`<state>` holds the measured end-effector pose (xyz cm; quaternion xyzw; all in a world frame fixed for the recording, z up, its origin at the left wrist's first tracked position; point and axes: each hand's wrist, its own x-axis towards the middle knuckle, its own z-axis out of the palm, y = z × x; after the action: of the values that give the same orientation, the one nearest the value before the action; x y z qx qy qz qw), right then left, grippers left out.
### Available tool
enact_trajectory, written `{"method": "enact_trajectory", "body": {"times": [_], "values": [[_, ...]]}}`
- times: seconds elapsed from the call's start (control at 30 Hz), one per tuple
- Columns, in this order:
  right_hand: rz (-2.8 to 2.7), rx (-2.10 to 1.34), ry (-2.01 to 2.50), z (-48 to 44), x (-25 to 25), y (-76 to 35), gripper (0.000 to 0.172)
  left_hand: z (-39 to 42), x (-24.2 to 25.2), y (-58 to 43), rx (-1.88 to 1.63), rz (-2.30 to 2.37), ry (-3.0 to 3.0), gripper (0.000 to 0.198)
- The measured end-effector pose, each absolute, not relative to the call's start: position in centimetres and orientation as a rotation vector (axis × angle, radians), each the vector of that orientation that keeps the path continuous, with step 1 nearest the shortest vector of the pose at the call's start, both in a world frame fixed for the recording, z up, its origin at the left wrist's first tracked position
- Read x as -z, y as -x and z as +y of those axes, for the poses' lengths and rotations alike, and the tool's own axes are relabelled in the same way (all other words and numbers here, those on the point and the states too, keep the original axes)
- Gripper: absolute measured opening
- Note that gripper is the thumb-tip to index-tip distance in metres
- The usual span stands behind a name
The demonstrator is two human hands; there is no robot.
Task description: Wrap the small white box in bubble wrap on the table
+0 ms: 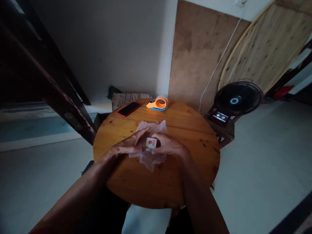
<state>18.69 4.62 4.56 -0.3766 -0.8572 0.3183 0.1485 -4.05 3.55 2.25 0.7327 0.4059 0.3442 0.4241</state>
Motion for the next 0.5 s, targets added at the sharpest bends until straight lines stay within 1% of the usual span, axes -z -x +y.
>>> {"method": "enact_trajectory", "body": {"times": [0.13, 0.2, 0.33, 0.43, 0.5], "values": [[-2.568, -0.799, 1.127, 4.5, -4.9, -18.3, 0.023, 3.3, -2.2, 3.6, -0.875, 0.987, -1.927, 0.085], [-2.528, -0.820, 1.150, 4.5, -5.2, -18.6, 0.020, 3.3, -2.1, 3.4, -0.870, 0.944, -1.959, 0.089], [-2.237, -0.932, 1.251, 5.4, -5.6, -20.2, 0.027, 3.5, -1.3, 3.2, -0.785, 0.988, -2.105, 0.093], [-1.972, -0.764, 1.356, 6.3, -5.7, -22.5, 0.034, 3.7, -0.6, 3.3, -0.681, 1.000, -2.247, 0.091], [-1.877, -0.616, 1.547, 6.7, -5.5, -24.4, 0.034, 3.7, -0.3, 3.4, -0.668, 0.989, -2.306, 0.085]]}}
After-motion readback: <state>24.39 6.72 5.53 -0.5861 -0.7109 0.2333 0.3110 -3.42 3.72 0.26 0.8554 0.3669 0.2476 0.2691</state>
